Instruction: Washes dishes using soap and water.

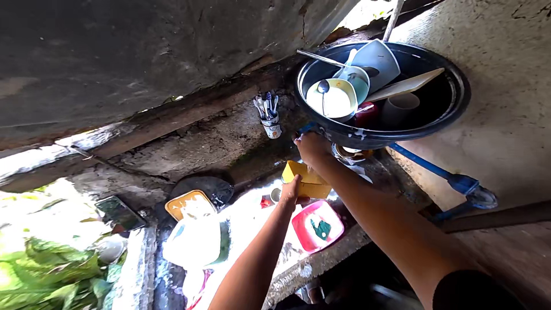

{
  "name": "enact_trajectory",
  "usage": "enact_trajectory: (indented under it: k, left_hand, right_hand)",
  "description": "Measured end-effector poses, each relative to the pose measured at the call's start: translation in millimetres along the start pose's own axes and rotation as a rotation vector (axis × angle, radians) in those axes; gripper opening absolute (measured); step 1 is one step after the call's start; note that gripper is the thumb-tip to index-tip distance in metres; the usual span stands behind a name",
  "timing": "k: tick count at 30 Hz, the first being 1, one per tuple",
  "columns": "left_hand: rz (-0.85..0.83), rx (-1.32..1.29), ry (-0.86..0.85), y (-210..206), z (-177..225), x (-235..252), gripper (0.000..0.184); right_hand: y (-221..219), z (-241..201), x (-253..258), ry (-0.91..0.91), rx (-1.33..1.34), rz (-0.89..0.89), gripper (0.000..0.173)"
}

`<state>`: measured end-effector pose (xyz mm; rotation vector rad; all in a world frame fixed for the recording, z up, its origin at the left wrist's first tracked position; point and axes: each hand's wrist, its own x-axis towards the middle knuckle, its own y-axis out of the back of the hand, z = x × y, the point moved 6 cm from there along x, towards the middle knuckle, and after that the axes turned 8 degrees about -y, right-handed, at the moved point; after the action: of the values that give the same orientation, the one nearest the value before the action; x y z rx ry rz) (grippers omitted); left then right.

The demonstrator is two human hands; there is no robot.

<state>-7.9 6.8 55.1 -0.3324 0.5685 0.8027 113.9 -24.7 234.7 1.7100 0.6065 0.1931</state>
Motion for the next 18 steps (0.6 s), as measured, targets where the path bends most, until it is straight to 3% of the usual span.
enact_trajectory:
  k: [3,6,8,12,18]
  left_hand:
    - [0.102,0.308,-0.137,12.9,19.1,2.7,0.077]
    - [0.177,0.749,-0.242,19.2,46.2,-1.4,0.081]
    - [0.196,0.905,-0.287,18.4,59.7,-7.0,0.080]
    - [0.244,1.122,-0.370,20.0,71.6,-13.1,0.081]
    - [0.300,1.320,-0.469,20.8,88.6,-29.7,0.085]
  right_hand:
    - [1.3,11.8,-10.9,0.015,0.057,-0.096,0.054]
    - [-34.1,27.2,-35.7,0.315,0.140,-0.329,0.047]
    - [-72.9,46.6,-53.6,0.405,0.164,-0.414,0.040]
    - [-165.0,98.8,-79.6,0.337,0.167,-0.580,0.032]
    - [-259.6,144.7,-111.7,0.245,0.041,-0.748,0.030]
